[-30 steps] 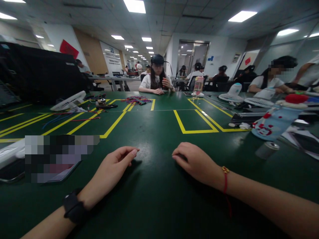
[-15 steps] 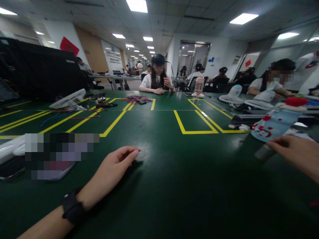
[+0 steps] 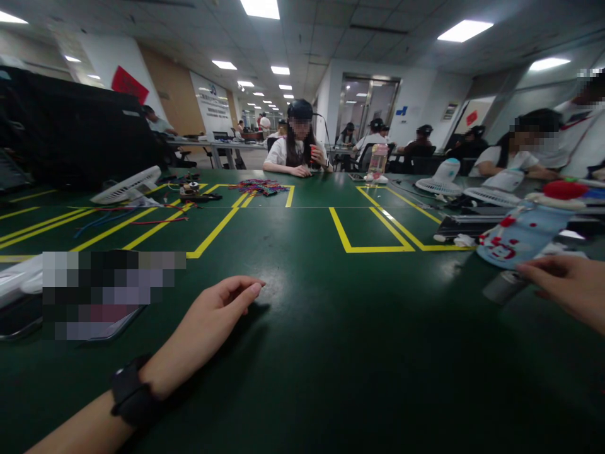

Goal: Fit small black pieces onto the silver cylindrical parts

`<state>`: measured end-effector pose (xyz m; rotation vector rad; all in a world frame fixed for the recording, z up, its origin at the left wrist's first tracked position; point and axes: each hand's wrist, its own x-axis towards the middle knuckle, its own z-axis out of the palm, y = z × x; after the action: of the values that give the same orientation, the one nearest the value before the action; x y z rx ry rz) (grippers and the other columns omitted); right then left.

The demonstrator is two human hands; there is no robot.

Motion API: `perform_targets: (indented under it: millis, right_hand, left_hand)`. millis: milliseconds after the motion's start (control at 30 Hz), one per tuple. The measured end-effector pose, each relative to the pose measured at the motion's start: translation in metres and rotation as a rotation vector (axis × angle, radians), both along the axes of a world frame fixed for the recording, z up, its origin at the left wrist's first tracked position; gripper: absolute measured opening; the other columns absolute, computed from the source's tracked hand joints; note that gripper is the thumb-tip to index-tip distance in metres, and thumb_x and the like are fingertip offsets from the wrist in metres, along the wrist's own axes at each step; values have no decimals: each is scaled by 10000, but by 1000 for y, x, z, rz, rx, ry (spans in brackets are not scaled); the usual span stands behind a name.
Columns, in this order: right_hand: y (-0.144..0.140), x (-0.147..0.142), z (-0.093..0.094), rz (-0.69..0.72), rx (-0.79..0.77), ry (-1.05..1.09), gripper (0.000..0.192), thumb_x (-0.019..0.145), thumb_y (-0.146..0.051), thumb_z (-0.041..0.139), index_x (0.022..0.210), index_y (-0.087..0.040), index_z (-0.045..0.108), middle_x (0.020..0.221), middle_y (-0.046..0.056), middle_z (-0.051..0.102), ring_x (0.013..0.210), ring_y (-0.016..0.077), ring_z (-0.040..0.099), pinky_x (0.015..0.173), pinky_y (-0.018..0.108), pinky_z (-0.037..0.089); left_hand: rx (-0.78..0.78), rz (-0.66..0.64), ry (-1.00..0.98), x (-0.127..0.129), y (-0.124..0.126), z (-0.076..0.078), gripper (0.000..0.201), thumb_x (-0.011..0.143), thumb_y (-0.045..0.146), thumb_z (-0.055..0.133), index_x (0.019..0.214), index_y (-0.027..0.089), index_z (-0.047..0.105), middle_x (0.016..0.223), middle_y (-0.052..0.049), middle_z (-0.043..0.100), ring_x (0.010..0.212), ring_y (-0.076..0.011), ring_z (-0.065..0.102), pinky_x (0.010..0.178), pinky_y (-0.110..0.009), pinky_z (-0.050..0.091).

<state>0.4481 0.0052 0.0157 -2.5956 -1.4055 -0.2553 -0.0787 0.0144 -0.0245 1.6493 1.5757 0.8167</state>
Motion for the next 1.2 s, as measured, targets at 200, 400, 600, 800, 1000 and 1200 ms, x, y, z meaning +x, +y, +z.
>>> perform_targets:
  millis: [200, 400, 600, 800, 1000, 1200]
  right_hand:
    - [-1, -2, 3, 21, -50, -5, 414, 822, -495, 523, 977, -164, 717, 926, 175, 641, 721, 188, 534, 632, 335, 342]
    - [1, 7, -2, 23, -113, 65, 341, 813, -440, 531, 1042, -255, 702, 1049, 101, 637, 830, 215, 570, 731, 322, 393]
    - [-9, 15, -27, 35, -70, 99, 637, 736, -634, 536, 1250, -261, 586, 852, 112, 660, 715, 262, 597, 641, 357, 425]
    - [-16, -86, -18, 422, 219, 66, 579, 784, -630, 492, 1226, -271, 595, 912, 57, 671, 672, 201, 608, 620, 332, 476]
    - [-7, -237, -17, 1158, 172, 407, 410, 889, -382, 486, 1270, -243, 540, 1206, 33, 580, 1091, 154, 550, 972, 317, 451]
    - [3, -271, -45, 1187, 181, 637, 507, 834, -332, 569, 1312, -215, 449, 1181, 58, 569, 1038, 146, 557, 934, 325, 473]
  left_hand:
    - [-31, 8, 6, 0, 1, -1, 407, 852, 574, 498, 1096, 273, 622, 726, 36, 552, 625, -143, 501, 546, -240, 355]
    - [-27, 6, 11, 1, -1, 0, 412, 852, 571, 497, 1106, 269, 619, 741, 30, 571, 626, -149, 504, 536, -244, 348]
    - [23, -31, 14, 1, 0, 0, 374, 866, 526, 503, 1080, 247, 634, 811, 9, 626, 717, -174, 547, 634, -269, 389]
    - [31, -34, 37, 4, 1, -1, 364, 862, 522, 492, 1030, 239, 648, 875, -14, 670, 767, -209, 597, 641, -287, 414]
    - [57, -26, 66, 4, 2, -3, 360, 852, 510, 505, 1030, 235, 654, 979, -34, 699, 887, -245, 629, 757, -331, 444]
    - [194, -67, 237, 14, -3, -6, 331, 874, 460, 494, 1072, 236, 638, 1012, -47, 672, 868, -239, 615, 748, -349, 464]
